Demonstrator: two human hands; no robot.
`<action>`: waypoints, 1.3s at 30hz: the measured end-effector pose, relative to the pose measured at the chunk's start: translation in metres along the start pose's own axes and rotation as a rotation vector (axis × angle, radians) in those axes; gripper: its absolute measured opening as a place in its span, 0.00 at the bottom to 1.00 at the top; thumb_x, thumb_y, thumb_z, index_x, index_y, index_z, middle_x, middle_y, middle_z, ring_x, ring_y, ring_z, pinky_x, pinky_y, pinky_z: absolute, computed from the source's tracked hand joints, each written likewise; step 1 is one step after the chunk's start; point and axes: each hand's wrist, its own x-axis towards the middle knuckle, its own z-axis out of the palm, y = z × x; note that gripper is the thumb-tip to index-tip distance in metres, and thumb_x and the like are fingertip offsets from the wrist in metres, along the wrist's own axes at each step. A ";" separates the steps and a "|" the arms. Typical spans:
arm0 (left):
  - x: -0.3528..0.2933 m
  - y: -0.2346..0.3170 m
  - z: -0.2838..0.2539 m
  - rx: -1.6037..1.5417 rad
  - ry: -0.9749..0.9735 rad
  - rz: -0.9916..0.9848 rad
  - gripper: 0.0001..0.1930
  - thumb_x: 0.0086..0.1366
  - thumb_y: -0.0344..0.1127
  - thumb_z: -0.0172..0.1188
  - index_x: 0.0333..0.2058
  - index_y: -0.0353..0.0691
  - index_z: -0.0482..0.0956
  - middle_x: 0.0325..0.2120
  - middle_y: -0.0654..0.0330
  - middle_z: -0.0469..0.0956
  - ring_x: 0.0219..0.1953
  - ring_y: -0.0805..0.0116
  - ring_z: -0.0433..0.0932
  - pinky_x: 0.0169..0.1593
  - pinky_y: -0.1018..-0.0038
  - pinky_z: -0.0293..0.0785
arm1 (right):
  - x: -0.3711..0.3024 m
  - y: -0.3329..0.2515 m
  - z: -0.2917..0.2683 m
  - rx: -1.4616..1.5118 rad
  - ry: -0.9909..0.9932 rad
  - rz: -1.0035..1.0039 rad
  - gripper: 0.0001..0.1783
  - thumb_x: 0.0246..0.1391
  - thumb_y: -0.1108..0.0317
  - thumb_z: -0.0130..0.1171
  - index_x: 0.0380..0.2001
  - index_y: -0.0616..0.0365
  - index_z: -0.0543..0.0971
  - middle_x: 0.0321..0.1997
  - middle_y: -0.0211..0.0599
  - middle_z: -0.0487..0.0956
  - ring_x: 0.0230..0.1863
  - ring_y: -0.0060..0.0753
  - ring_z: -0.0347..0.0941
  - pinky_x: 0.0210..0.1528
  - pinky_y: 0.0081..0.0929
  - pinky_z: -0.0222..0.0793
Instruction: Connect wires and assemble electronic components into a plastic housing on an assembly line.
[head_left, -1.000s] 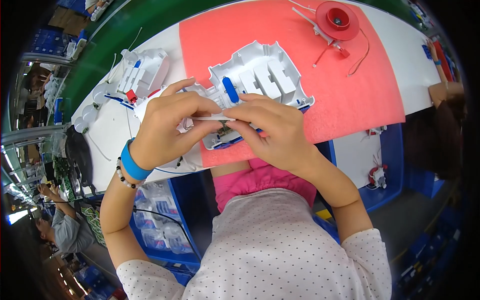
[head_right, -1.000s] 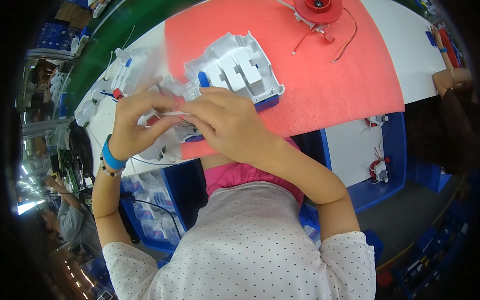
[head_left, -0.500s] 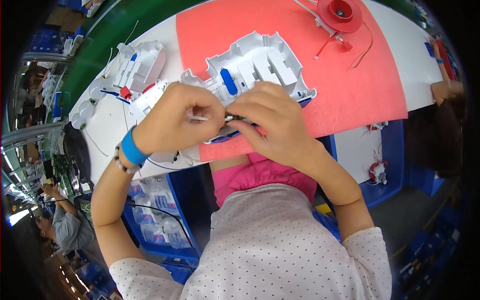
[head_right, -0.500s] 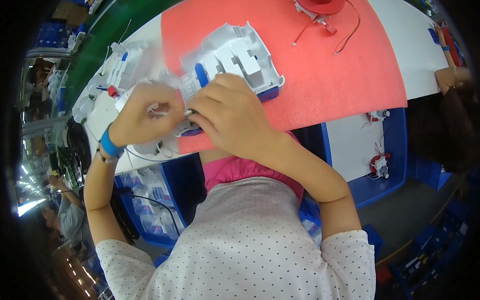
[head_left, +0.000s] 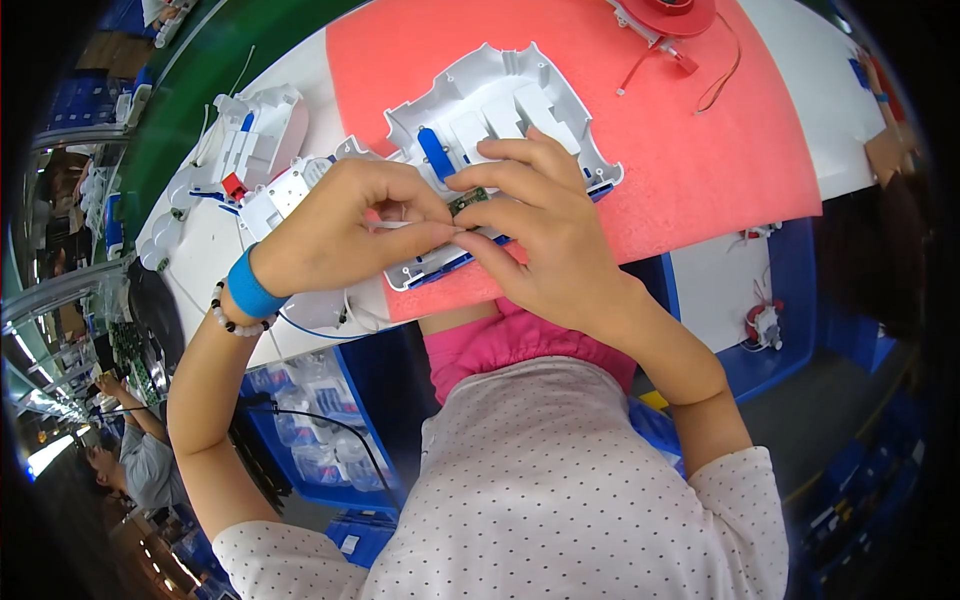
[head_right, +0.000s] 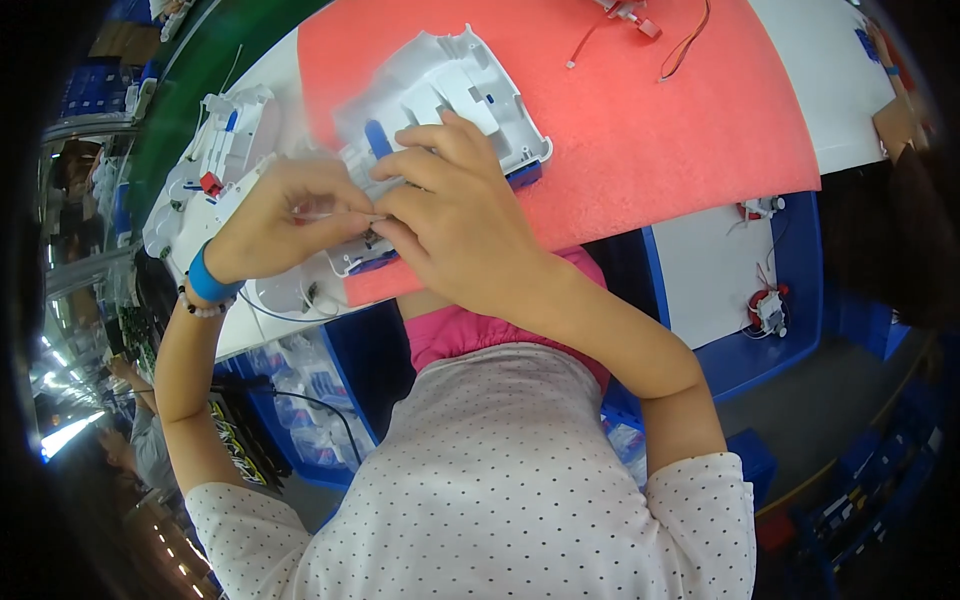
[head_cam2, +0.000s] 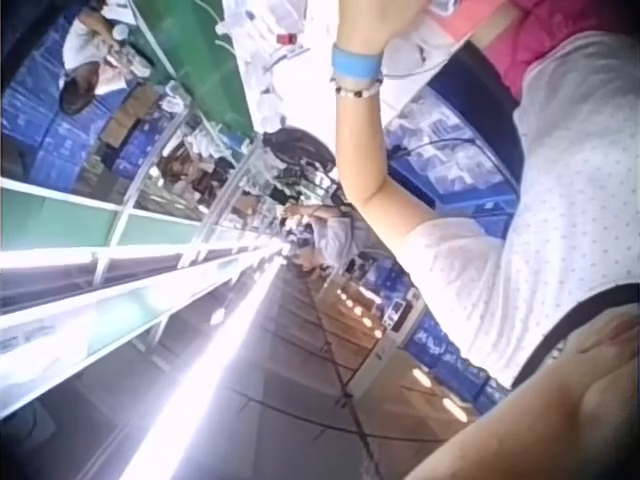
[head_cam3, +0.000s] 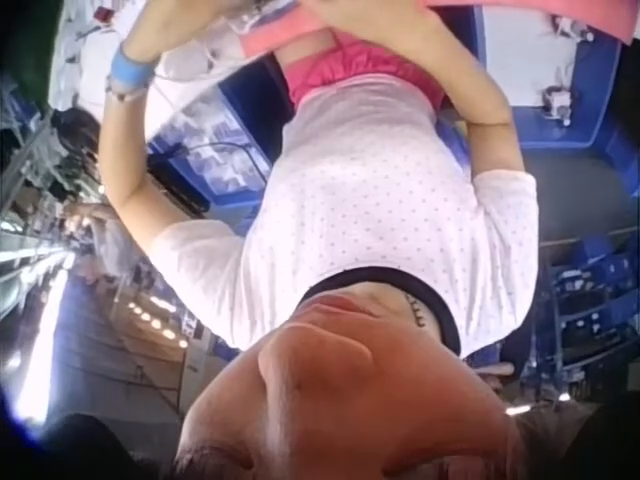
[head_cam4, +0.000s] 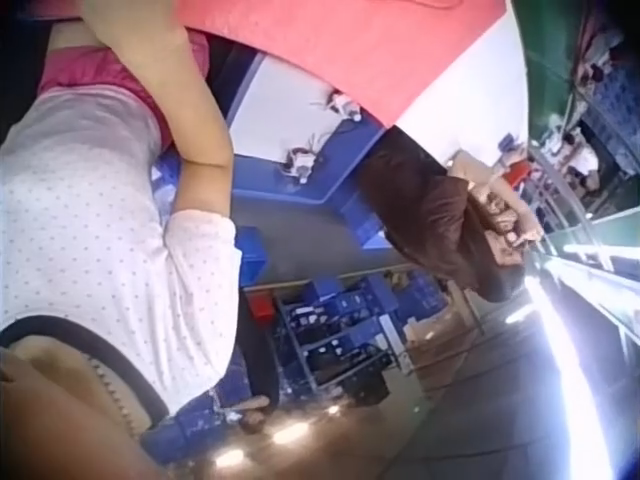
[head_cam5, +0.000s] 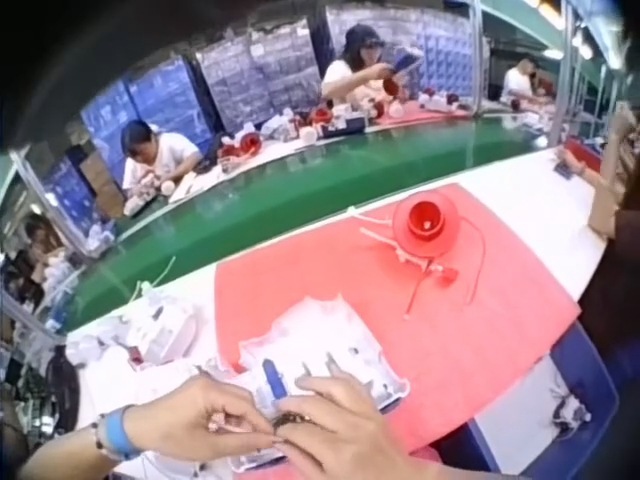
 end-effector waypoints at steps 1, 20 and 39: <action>-0.001 -0.001 0.001 -0.013 0.010 -0.014 0.02 0.49 0.25 0.58 0.24 0.35 0.77 0.19 0.61 0.74 0.21 0.75 0.71 0.25 0.80 0.64 | 0.000 -0.001 0.001 0.002 -0.001 0.001 0.08 0.34 0.73 0.63 0.23 0.56 0.76 0.39 0.29 0.74 0.49 0.39 0.64 0.55 0.41 0.54; 0.012 -0.023 0.014 0.576 -0.123 0.100 0.02 0.39 0.29 0.57 0.15 0.37 0.76 0.15 0.54 0.73 0.22 0.56 0.73 0.27 0.66 0.70 | -0.007 0.003 0.008 -0.060 0.062 -0.010 0.08 0.31 0.74 0.63 0.22 0.57 0.76 0.42 0.30 0.73 0.50 0.38 0.63 0.54 0.41 0.56; 0.025 -0.019 0.024 0.548 -0.266 0.010 0.04 0.39 0.29 0.57 0.13 0.36 0.73 0.15 0.53 0.72 0.21 0.53 0.73 0.26 0.64 0.69 | -0.009 0.006 0.014 -0.072 0.124 -0.032 0.07 0.31 0.75 0.61 0.19 0.58 0.74 0.41 0.31 0.73 0.48 0.39 0.64 0.52 0.44 0.57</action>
